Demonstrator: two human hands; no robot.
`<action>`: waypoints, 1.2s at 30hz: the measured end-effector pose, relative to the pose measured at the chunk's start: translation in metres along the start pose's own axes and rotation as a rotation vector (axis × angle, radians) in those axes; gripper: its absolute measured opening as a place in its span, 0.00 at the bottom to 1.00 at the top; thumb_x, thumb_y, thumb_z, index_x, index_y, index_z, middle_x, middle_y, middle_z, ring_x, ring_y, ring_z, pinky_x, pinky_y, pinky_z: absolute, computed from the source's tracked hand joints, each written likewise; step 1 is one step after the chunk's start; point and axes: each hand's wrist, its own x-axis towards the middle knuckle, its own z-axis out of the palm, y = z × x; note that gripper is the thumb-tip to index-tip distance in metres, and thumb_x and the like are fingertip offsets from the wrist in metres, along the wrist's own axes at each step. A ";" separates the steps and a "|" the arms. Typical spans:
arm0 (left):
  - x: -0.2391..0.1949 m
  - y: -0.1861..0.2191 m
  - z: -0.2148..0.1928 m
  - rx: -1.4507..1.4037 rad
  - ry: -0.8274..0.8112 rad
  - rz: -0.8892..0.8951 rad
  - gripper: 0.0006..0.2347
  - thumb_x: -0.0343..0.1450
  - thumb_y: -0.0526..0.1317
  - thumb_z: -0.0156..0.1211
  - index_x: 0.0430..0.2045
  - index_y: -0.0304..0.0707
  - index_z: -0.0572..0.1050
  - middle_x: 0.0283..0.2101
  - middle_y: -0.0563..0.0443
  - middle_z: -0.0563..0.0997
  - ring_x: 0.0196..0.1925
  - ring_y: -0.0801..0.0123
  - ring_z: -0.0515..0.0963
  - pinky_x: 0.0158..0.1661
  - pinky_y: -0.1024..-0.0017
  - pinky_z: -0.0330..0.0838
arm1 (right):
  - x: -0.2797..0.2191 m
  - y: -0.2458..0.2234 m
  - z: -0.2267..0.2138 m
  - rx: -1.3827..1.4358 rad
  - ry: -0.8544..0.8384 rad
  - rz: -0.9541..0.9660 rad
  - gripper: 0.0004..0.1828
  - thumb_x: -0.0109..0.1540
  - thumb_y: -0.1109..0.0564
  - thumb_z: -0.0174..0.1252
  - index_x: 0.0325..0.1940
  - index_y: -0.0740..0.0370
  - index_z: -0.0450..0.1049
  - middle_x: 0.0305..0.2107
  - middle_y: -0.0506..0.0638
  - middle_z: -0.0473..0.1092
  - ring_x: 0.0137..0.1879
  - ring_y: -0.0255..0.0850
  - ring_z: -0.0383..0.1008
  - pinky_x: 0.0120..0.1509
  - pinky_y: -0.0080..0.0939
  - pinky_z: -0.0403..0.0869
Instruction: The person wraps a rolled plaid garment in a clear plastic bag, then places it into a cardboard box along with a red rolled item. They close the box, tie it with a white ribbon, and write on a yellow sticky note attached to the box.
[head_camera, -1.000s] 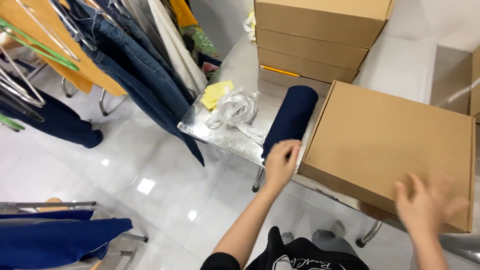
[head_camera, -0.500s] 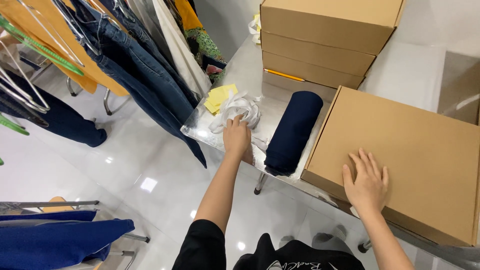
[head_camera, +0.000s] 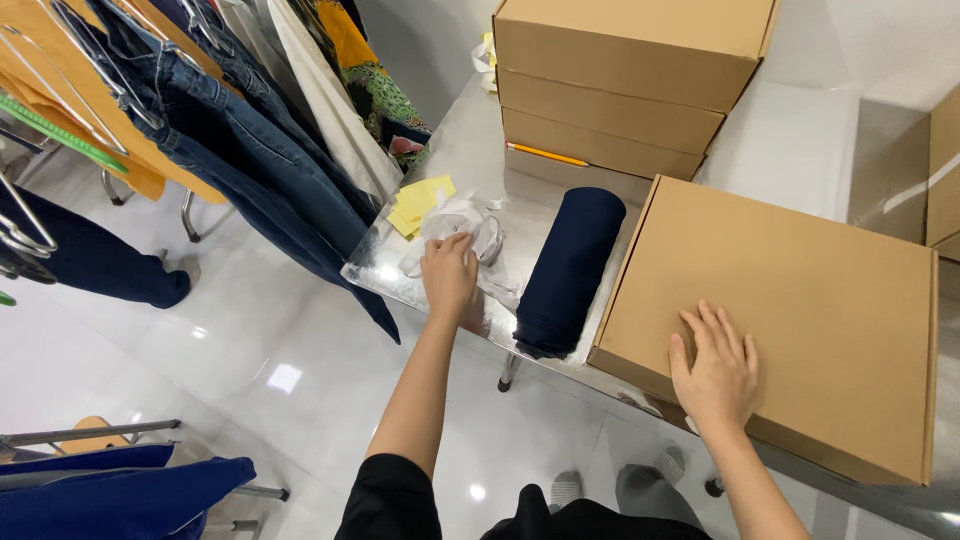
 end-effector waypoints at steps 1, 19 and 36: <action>0.002 -0.001 -0.006 -0.001 0.000 0.000 0.14 0.72 0.43 0.59 0.51 0.52 0.84 0.56 0.61 0.83 0.57 0.62 0.74 0.51 0.63 0.74 | 0.001 -0.001 -0.002 -0.001 0.000 0.000 0.22 0.75 0.40 0.46 0.71 0.41 0.71 0.78 0.44 0.63 0.84 0.45 0.57 0.86 0.64 0.50; 0.020 0.002 -0.159 -1.668 0.180 -0.444 0.18 0.71 0.34 0.73 0.57 0.39 0.80 0.51 0.52 0.84 0.45 0.62 0.90 0.49 0.65 0.87 | -0.001 0.013 0.012 0.039 0.012 -0.024 0.22 0.76 0.42 0.47 0.71 0.45 0.72 0.77 0.46 0.64 0.84 0.46 0.57 0.86 0.64 0.49; -0.184 0.052 -0.196 -2.149 -0.155 -0.506 0.25 0.79 0.32 0.57 0.74 0.42 0.63 0.53 0.43 0.79 0.44 0.69 0.79 0.26 0.80 0.82 | -0.055 -0.222 -0.028 1.626 -1.119 0.248 0.26 0.69 0.49 0.60 0.66 0.69 0.73 0.48 0.57 0.78 0.49 0.48 0.83 0.55 0.53 0.81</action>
